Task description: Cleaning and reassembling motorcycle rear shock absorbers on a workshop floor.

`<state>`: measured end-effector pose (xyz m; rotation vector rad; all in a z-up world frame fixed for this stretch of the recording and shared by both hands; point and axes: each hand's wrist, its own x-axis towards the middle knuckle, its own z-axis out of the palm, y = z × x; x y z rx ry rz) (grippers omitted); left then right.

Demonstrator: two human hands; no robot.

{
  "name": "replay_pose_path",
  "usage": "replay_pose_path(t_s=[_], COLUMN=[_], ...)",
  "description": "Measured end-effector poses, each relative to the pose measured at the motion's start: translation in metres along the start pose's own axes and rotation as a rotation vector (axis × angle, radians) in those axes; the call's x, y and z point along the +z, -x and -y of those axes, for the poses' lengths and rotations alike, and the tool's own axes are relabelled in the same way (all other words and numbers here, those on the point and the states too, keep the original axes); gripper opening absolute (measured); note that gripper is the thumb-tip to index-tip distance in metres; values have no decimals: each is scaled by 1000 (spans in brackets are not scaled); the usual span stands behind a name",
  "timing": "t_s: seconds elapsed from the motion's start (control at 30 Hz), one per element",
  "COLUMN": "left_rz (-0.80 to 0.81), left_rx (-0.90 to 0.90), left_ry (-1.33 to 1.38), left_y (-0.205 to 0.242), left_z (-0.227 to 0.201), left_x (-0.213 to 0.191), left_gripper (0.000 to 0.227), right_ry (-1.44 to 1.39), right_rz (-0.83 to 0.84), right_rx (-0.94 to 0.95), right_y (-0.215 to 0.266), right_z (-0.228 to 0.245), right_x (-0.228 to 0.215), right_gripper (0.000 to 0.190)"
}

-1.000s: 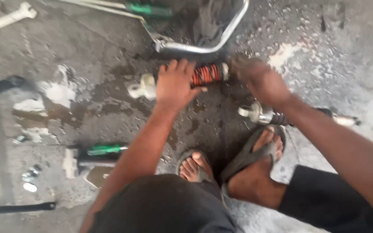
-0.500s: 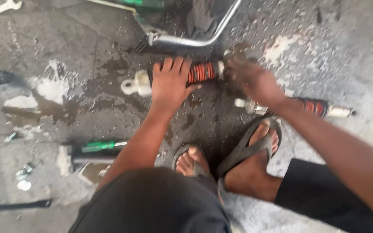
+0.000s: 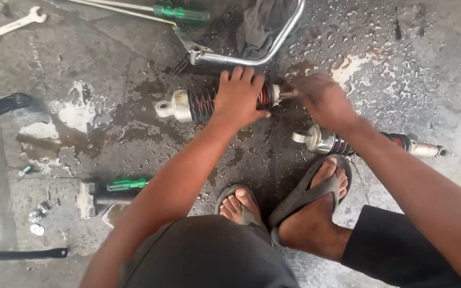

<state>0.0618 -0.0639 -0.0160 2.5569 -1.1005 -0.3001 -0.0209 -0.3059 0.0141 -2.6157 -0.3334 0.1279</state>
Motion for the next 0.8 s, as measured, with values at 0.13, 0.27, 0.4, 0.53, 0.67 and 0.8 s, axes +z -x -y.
replay_pose_path(t_s=[0.13, 0.27, 0.4, 0.53, 0.67, 0.8], left_rz=[-16, -44, -36, 58, 59, 41], left_rx=[10, 22, 23, 33, 7, 8], left_ry=[59, -8, -15, 10, 12, 62], left_y=[-5, 0, 2, -7, -4, -9], left_z=[2, 4, 0, -5, 10, 5], left_x=[22, 19, 17, 17, 8, 16], left_gripper=[83, 81, 84, 87, 88, 91], right_ry=[45, -30, -87, -31, 65, 35], right_rz=[-43, 60, 50, 41, 79, 219], right_rx=[-163, 55, -13, 69, -77, 179], right_y=[-6, -12, -3, 1, -12, -1], right_z=[19, 15, 6, 3, -3, 0], right_x=[-16, -4, 0, 2, 5, 9], right_gripper=[29, 20, 26, 15, 26, 31])
